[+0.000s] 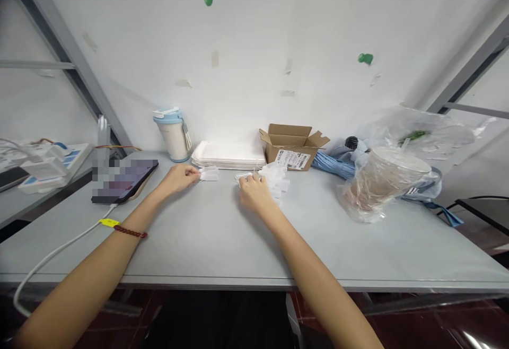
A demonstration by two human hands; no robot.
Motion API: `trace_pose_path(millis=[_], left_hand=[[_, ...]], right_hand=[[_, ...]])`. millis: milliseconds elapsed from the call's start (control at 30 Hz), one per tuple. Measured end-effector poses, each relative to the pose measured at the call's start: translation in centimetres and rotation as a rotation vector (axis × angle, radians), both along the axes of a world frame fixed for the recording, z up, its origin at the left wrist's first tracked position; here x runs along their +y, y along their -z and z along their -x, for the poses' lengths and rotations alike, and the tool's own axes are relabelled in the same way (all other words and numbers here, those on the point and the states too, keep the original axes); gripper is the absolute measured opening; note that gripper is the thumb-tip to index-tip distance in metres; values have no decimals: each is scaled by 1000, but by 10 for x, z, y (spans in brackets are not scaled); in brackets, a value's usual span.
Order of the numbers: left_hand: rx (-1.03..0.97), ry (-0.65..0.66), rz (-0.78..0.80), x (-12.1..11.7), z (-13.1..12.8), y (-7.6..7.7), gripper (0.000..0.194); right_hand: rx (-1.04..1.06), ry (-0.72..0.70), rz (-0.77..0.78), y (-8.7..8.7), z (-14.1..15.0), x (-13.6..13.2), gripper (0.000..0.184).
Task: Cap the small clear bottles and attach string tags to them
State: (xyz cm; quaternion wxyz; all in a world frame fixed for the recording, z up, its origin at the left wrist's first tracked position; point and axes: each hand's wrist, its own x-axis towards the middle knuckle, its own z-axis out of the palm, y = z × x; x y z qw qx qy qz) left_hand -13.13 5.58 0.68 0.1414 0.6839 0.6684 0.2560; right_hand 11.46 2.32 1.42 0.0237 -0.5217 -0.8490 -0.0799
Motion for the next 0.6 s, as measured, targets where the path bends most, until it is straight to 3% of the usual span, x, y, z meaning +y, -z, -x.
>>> trace_pose_path(millis=[200, 367, 467, 600], left_hand=[[169, -51, 25, -3, -8, 7, 23], [172, -102, -6, -2, -10, 9, 20], [60, -78, -43, 0, -9, 9, 20], [-315, 88, -1, 0, -11, 7, 31]], right_hand=[[19, -14, 79, -2, 2, -2, 24], [259, -35, 118, 3, 2, 1, 26], [494, -41, 133, 5, 2, 4, 27], [773, -34, 199, 3, 5, 6, 24]])
